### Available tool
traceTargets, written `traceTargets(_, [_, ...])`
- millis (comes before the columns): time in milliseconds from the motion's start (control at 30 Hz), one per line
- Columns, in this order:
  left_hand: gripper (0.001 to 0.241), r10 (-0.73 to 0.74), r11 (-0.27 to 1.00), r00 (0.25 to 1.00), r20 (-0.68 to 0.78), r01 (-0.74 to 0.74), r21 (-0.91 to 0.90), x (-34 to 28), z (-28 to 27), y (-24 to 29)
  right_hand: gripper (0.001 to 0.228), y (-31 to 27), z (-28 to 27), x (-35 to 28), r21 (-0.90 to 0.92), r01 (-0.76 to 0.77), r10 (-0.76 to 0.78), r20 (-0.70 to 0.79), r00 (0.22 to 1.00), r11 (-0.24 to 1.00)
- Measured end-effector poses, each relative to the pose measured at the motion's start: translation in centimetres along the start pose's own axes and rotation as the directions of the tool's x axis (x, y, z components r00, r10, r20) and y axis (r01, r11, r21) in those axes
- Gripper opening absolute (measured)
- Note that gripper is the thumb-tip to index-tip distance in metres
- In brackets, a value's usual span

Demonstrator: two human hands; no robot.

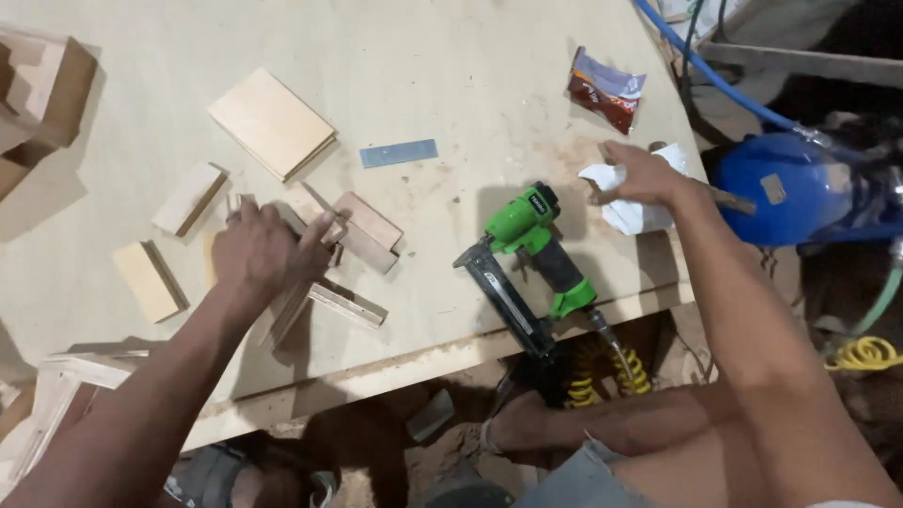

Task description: Assembling small wooden frames by applying glue and using a pneumatic nail gun to join wooden blocks.

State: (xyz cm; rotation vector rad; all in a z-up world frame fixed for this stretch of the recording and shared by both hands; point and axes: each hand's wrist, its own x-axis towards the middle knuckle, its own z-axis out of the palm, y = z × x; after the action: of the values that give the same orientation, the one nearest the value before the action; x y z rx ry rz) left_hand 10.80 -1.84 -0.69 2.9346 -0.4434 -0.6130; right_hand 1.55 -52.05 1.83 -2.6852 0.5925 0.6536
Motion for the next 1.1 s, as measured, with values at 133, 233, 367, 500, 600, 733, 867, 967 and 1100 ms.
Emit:
traceTargets(133, [0.109,-0.061,0.992,0.998,0.006,0.060,0.112,1.8,-0.7,2.0,0.059,6.4,4.1,4.4,-0.377,0.050,-0.091,-0.092,0.992,0.925])
traceTargets(233, [0.068,0.098,0.975,0.992,0.080,-0.112,0.190,3.1,0.6,1.2,0.043,9.1,5.2,5.7,-0.278,0.114,-0.157,-0.139,0.978,0.954])
traceTargets(367, [0.041,0.064,0.712,0.998,-0.015,-0.056,-0.700,-2.0,-3.3,2.6,0.045,10.0,1.9,4.1,-0.012,0.008,-0.013,-0.482,0.876,1.000])
traceTargets(500, [0.075,0.375,0.398,0.927,-0.007,-0.167,-0.902,-10.5,-8.9,5.2,0.043,7.5,-0.8,-1.9,0.320,0.294,0.010,-0.691,0.723,0.901])
traceTargets(600, [0.052,0.414,0.327,0.908,-0.068,-0.218,-0.920,-12.5,-6.5,4.7,0.030,-3.5,-2.9,-9.1,0.057,0.424,-0.281,-0.668,0.689,0.904])
traceTargets(733, [0.015,0.513,0.198,0.813,-0.276,-0.425,-0.883,-14.5,-6.4,4.0,0.078,-15.9,-4.0,-17.5,-0.329,0.609,-0.690,-0.289,0.663,0.722])
traceTargets(867, [0.016,0.507,0.252,0.808,-0.300,-0.471,-0.845,-15.6,-6.5,3.3,0.029,-20.9,-2.2,-22.8,-0.368,0.879,-0.934,-0.300,0.197,0.304])
traceTargets(967, [0.018,0.492,0.313,0.794,-0.358,-0.545,-0.777,-16.5,-6.3,2.7,0.028,-24.3,-1.8,-25.4,-0.349,0.898,-0.948,-0.263,0.182,0.269])
traceTargets(1100, [0.012,0.474,0.438,0.794,-0.380,-0.588,-0.680,-17.2,-6.1,2.4,0.027,-25.2,-1.0,-25.9,-0.514,0.825,-0.963,-0.238,0.126,0.235])
